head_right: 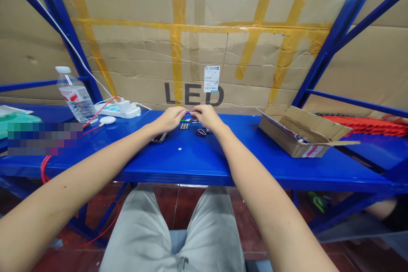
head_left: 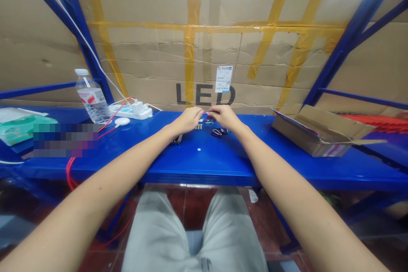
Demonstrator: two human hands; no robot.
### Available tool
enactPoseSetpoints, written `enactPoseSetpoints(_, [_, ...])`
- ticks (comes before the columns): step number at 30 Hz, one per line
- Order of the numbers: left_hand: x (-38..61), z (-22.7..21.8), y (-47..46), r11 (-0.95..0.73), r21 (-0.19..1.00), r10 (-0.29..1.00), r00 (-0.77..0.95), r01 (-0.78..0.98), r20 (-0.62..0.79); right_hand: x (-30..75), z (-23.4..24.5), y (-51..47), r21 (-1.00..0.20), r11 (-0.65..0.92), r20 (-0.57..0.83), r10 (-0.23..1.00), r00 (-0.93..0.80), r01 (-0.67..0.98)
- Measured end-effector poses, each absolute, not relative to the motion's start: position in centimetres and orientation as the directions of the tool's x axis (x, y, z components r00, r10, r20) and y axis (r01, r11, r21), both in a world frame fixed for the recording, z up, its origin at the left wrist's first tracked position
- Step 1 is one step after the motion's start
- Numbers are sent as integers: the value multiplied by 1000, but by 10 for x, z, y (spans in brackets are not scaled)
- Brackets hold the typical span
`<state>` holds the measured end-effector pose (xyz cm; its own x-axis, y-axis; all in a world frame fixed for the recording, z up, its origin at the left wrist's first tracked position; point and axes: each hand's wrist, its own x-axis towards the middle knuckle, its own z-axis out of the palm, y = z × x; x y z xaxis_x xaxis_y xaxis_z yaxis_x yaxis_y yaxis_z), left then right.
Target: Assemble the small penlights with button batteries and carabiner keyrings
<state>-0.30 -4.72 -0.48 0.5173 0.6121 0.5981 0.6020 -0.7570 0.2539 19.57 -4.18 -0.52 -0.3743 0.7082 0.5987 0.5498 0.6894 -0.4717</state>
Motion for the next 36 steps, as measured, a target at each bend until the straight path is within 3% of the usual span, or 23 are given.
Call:
enactPoseSetpoints(12, [-11, -7, -46, -786, 206, 582, 584, 583, 566, 194, 1, -53, -347, 735, 526, 667, -528, 582])
enactPoseSetpoints(14, [-12, -6, -48, -792, 194, 574, 598, 579, 559, 194, 0, -52, -389, 724, 511, 684, -520, 570])
enactPoseSetpoints(19, [-11, -4, -52, -842, 193, 506, 614, 504, 605, 195, 0, -54, -651, 600, 376, 786, -490, 464])
enactPoseSetpoints(22, [-9, -3, -55, -856, 194, 484, 613, 479, 625, 197, 2, -57, -746, 535, 315, 808, -497, 397])
enactPoseSetpoints(26, [-6, -1, -57, -848, 213, 502, 609, 484, 614, 198, 4, -58, -747, 549, 335, 799, -499, 376])
enactPoseSetpoints(32, [-7, -1, -55, -829, 257, 539, 585, 498, 606, 197, 4, -57, -645, 625, 414, 769, -486, 440])
enactPoseSetpoints(36, [-7, -1, -55, -835, 300, 534, 546, 461, 645, 197, 6, -58, -666, 620, 406, 767, -496, 414])
